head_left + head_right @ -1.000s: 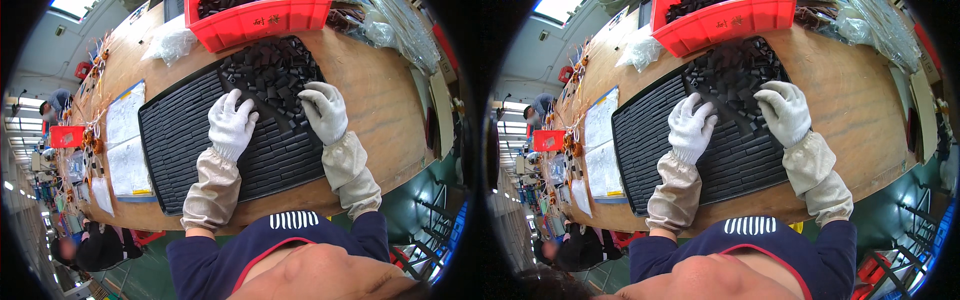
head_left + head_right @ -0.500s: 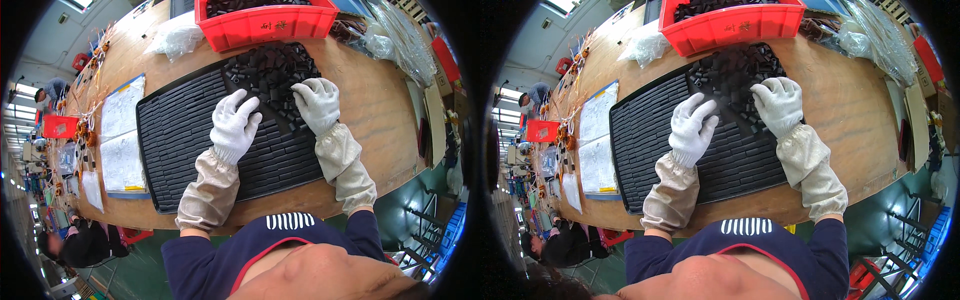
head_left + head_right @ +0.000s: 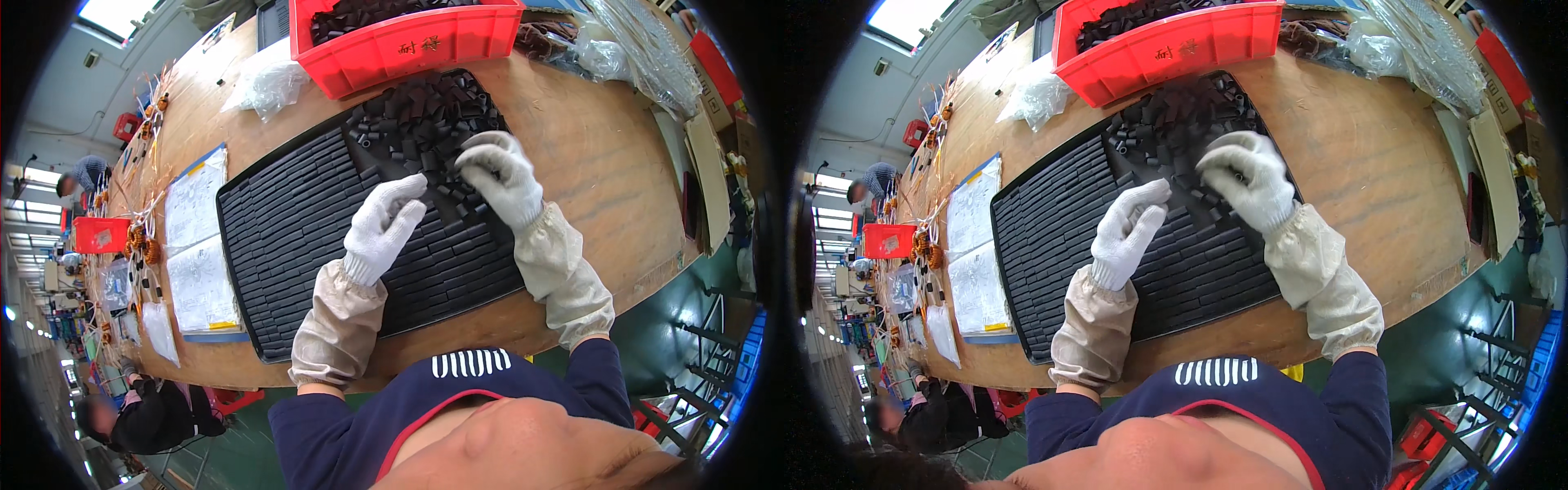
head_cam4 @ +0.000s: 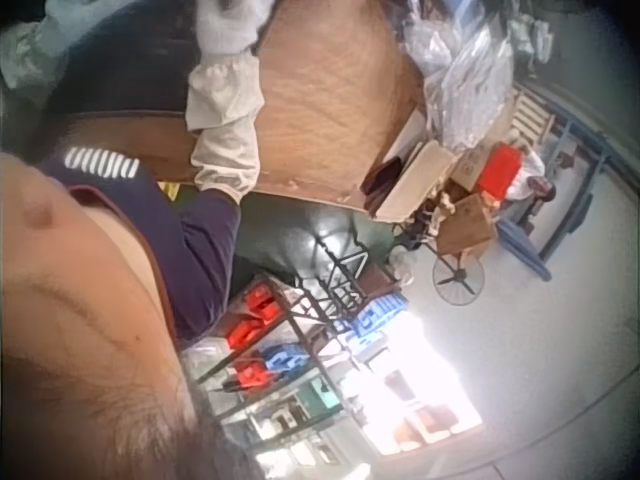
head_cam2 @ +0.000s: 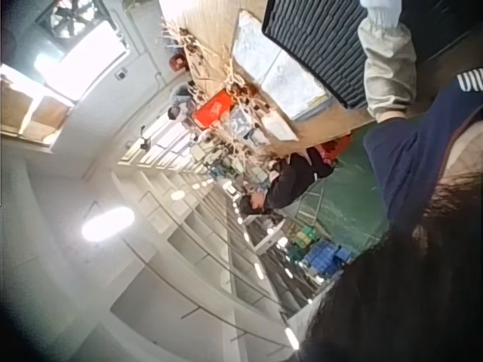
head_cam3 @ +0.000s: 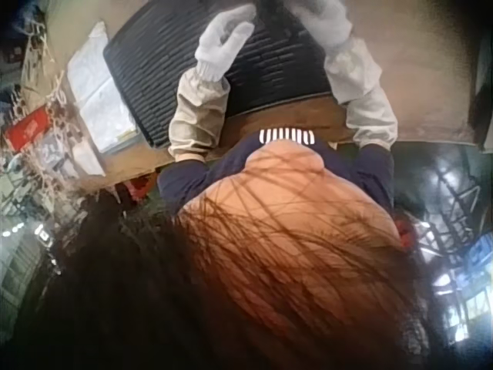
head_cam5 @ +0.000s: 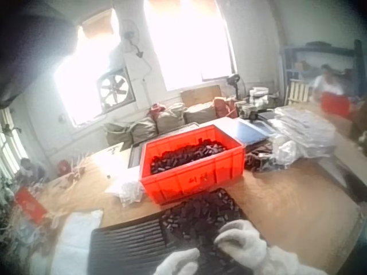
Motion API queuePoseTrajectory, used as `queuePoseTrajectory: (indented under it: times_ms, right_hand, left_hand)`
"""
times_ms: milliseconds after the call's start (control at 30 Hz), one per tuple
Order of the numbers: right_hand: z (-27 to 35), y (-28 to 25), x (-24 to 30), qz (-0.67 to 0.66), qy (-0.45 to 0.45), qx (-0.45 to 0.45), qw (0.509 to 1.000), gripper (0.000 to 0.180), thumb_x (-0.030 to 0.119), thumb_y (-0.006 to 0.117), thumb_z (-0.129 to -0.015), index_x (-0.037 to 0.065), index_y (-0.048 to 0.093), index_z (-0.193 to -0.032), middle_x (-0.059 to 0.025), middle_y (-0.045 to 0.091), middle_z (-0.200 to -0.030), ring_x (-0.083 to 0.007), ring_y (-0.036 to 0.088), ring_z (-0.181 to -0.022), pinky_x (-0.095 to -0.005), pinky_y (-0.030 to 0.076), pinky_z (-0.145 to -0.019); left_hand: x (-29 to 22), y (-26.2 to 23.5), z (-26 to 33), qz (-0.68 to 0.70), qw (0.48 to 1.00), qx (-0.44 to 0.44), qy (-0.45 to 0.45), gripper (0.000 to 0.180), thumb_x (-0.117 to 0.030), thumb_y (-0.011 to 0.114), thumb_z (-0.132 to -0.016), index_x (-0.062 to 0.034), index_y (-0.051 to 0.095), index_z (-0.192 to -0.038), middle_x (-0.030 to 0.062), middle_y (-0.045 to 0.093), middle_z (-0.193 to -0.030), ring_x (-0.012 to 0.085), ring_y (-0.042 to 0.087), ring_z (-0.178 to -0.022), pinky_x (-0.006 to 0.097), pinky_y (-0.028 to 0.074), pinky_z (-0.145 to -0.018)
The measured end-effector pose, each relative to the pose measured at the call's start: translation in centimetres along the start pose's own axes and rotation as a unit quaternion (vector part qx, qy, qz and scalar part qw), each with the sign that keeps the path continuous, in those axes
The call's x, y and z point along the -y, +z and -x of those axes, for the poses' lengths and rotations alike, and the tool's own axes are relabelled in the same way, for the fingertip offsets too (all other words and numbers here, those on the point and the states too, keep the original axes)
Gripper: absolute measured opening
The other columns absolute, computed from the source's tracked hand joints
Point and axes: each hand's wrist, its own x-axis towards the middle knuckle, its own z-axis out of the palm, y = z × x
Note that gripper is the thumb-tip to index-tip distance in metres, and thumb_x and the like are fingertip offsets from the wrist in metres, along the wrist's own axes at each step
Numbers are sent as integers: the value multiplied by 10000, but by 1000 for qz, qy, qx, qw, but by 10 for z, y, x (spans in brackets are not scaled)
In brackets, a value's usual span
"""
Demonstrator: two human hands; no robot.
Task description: The person picks small black plastic components from a red bin and inserts them into a black tray with a grid of slots. They handle the parts one at a time, ensuring each piece is placed correctly into the tray. The task involves repetitive picking and placing of identical components.
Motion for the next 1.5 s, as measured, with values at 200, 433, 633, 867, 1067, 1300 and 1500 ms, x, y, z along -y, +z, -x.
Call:
queuePoseTrajectory:
  times_ms: [200, 433, 633, 867, 1067, 1300, 1500]
  right_hand:
    - [20, 17, 11, -84, -44, 135, 986, 242, 0, 788, -812, 135, 789, -1013, -163, 649, -1256, -317, 622, -1199, -425, 515, -1015]
    - [8, 10, 10, 84, -102, 47, 990, 265, 47, 828, -769, 132, 769, -1013, -109, 696, -1169, -314, 648, -1142, -436, 518, -981]
    - [-10, -37, -13, 346, -103, -86, 929, 198, 151, 866, -729, 175, 766, -897, -29, 719, -1111, -287, 654, -1117, -440, 479, -1002]
    - [-3, -41, -13, 406, -75, 62, 908, 226, 214, 879, -698, 160, 733, -862, -21, 676, -1069, -280, 616, -1166, -457, 413, -1066]
    - [0, -28, -13, 481, -123, 16, 868, 275, 185, 858, -646, 138, 709, -872, -8, 665, -1054, -284, 607, -1151, -479, 418, -1058]
    - [-6, -19, 20, 339, -204, -16, 918, 235, 143, 823, -671, 166, 676, -852, -9, 655, -1051, -272, 632, -1086, -490, 450, -1054]
    - [3, -2, 29, 311, -288, 41, 905, 347, 171, 830, -605, 167, 656, -905, -13, 629, -1136, -245, 598, -1174, -517, 462, -1085]
  left_hand:
    - [-4, -5, 4, 173, 965, 133, -144, 455, -218, 686, -1024, 19, 585, -1399, 100, 669, -1281, 165, 669, -1107, 343, 553, -1004]
    - [-6, -2, 3, 159, 970, 90, -163, 402, -196, 672, -1030, 19, 618, -1366, 87, 677, -1238, 148, 668, -1072, 327, 558, -989]
    - [0, -6, 1, 150, 978, 51, -138, 280, -160, 612, -1071, 27, 686, -1265, 62, 711, -1022, 111, 639, -871, 281, 555, -824]
    - [4, -6, -2, 159, 978, 50, -128, 308, -190, 629, -1068, 17, 671, -1292, 56, 699, -1057, 105, 630, -906, 283, 553, -855]
    - [2, -5, -1, 137, 981, 54, -125, 354, -211, 636, -1065, 8, 645, -1343, 56, 702, -1100, 91, 624, -928, 269, 542, -885]
    - [-6, 4, 1, -18, 994, 17, -102, 297, -117, 705, -1001, -22, 696, -1282, 27, 714, -1035, 74, 615, -831, 247, 529, -789]
    - [2, 8, 1, -208, 977, -8, 48, 287, -120, 766, -937, -46, 731, -1212, 83, 713, -964, 162, 664, -788, 295, 538, -729]
